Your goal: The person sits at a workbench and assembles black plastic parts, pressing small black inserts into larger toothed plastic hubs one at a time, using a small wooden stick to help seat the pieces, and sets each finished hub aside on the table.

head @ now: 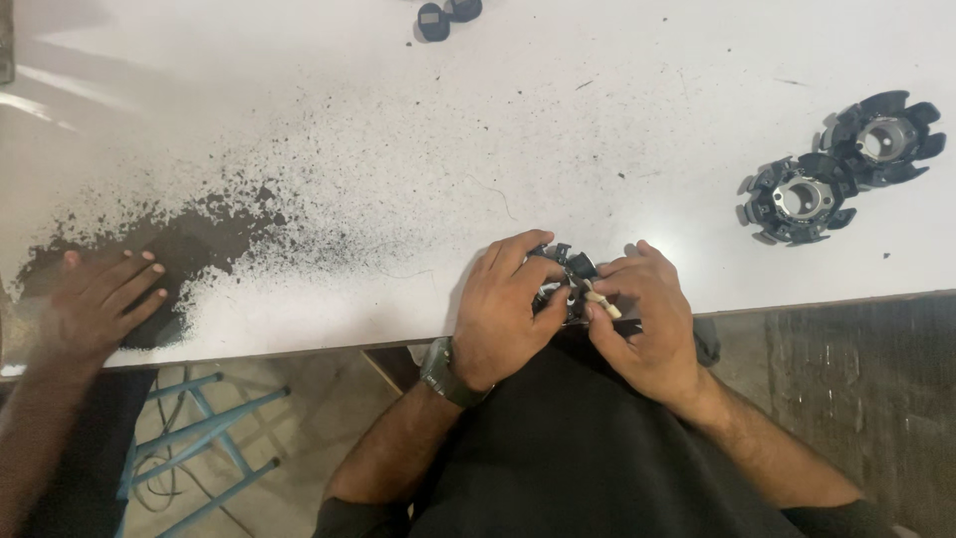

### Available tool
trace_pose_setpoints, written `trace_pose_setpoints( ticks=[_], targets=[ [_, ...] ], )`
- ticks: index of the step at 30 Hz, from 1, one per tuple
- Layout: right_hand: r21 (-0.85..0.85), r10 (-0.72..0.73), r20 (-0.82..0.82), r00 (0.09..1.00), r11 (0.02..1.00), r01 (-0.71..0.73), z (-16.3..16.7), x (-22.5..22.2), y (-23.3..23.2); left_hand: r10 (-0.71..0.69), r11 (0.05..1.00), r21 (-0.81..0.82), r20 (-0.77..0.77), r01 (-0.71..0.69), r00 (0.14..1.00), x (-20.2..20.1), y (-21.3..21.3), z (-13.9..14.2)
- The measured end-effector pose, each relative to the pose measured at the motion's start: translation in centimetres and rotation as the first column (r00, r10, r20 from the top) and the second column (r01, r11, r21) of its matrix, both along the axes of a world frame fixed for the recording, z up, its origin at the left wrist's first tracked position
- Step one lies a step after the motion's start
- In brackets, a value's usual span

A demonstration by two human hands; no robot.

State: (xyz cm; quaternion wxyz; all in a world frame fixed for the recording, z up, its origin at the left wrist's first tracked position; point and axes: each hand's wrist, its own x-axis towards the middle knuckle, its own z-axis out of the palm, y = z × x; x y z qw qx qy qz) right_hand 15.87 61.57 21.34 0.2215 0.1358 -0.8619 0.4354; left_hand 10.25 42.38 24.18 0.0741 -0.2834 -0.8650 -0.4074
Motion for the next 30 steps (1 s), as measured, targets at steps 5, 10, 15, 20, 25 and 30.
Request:
trace_pose_setpoints(
  ticks=[5,10,15,20,25,30],
  targets=[
    [0.113,-0.042,-0.039,0.998,0.992,0.047,-0.1,-0.3,-0.9,0.048,0.998,0.039,-0.017,-0.047,0.999,0.6,-0.4,-0.7],
    [0.173,-0.048,-0.08,0.996,0.983,0.061,0.3,-0.6,-1.4,0.091,0.99,0.107,-0.031,-0.087,0.995,0.7,-0.4,-1.1],
    [0.186,-0.039,-0.058,0.998,0.981,0.049,0.9,-0.7,-1.3,0.088,0.989,0.122,-0.061,-0.08,0.994,0.6,-0.4,-1.2],
    [0.169,-0.044,-0.018,0.999,0.984,0.047,1.4,-0.9,-1.2,0.078,0.994,0.084,-0.052,-0.073,0.996,0.8,0.0,-1.1],
    [0.164,-0.034,0.007,0.999,0.986,0.032,1.3,-1.0,-0.9,0.088,0.995,0.047,-0.07,-0.085,0.994,0.6,0.7,-1.2],
    [0.135,-0.034,-0.007,0.999,0.99,0.034,1.0,-0.6,-0.5,0.126,0.992,0.002,-0.12,-0.127,0.985,0.5,1.2,-1.7]
  ],
)
